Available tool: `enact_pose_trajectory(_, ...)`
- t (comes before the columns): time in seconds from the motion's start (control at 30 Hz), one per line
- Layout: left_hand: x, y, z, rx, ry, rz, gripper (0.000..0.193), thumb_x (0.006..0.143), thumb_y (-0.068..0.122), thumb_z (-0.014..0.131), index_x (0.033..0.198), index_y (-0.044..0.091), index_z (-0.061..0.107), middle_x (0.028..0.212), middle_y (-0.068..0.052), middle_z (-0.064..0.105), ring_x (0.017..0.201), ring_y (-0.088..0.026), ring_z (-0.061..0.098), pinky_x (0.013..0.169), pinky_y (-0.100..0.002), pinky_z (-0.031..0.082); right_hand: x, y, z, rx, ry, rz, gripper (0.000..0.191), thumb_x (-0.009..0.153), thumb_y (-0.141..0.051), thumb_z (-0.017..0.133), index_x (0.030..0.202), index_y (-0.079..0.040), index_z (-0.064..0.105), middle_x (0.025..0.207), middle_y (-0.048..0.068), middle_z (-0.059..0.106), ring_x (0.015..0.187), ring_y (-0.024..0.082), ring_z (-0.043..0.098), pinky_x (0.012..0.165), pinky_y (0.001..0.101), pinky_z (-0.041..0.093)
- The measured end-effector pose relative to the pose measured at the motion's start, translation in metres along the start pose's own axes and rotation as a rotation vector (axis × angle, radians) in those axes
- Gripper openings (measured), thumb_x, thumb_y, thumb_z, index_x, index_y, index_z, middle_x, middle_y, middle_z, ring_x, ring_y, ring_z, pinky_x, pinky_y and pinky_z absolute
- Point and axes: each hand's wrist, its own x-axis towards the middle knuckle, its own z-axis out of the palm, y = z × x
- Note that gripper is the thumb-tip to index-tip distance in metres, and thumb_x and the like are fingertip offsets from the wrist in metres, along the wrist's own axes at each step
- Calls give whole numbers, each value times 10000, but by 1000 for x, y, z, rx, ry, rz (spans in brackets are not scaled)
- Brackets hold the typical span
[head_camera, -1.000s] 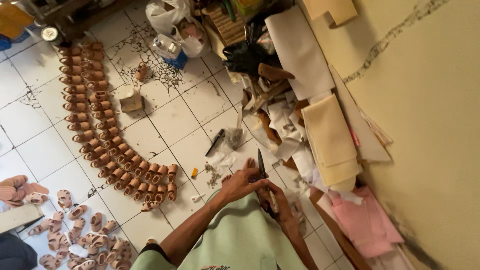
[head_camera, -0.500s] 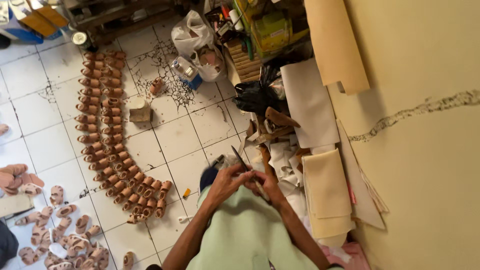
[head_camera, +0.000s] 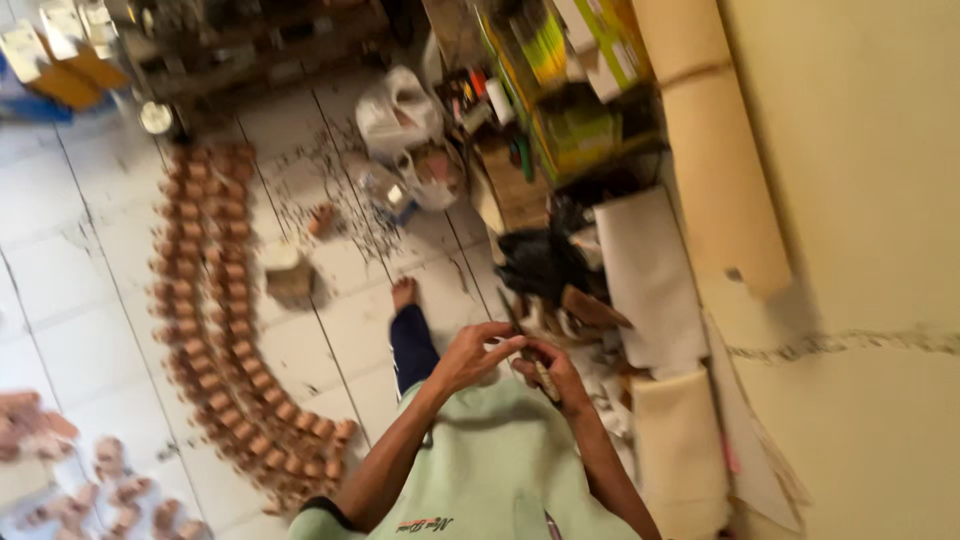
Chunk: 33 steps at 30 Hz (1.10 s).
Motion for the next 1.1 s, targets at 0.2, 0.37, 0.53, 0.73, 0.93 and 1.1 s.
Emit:
enact_pose_trajectory(0.2, 86, -43, -155, 49, -191, 170, 324, 984, 317, 659, 1169, 68, 752, 1131, -113, 772, 988, -293, 752, 829, -408, 599, 108, -26, 84, 488, 12, -179, 473, 897, -415, 654, 1193, -46, 666, 727, -23, 569, 605, 86, 547, 526, 244, 430)
enact_pose_trajectory(0.37, 182, -106, -235, 374, -64, 43, 301, 886, 268, 730, 1123, 83, 741, 1074, -164, 761, 938, -351, 736, 802, -443, 584, 146, -42, 118, 303, 233, -92, 253, 1011, -218, 694, 1117, 11, 673, 645, 1, 513, 557, 101, 509, 636, 246, 446)
enact_pose_trajectory(0.53, 327, -126, -270, 378, 146, 152, 227, 864, 220, 747, 948, 14, 706, 980, -212, 725, 949, -394, 708, 839, -482, 579, 179, -70, 132, 478, 306, -2, 231, 963, -174, 701, 1106, 2, 655, 638, -17, 504, 543, 90, 509, 490, 251, 403)
enact_pose_trajectory(0.73, 496, -136, -294, 499, 331, -132, 541, 843, 323, 785, 1168, -43, 556, 1132, -337, 641, 1058, -511, 634, 906, -556, 529, 273, -79, 119, 476, 279, -41, 218, 943, -114, 678, 1126, -1, 640, 639, 0, 518, 532, 105, 501, 497, 256, 406)
enact_pose_trajectory(0.93, 618, -193, -288, 451, 538, 83, 778, 785, 340, 922, 1253, -69, 454, 1175, -377, 618, 1073, -531, 622, 890, -546, 539, 374, -2, 74, 315, 269, -112, 259, 913, -114, 721, 1134, -2, 644, 683, -23, 523, 546, 73, 478, 489, 237, 376)
enact_pose_trajectory(1.1, 652, -223, -256, 94, 407, 275, 711, 776, 277, 811, 1317, -56, 490, 1037, -221, 746, 917, -364, 721, 797, -448, 581, 394, 73, 45, 378, 219, -129, 236, 907, -126, 731, 1110, -38, 649, 730, -16, 592, 568, 46, 467, 506, 216, 354)
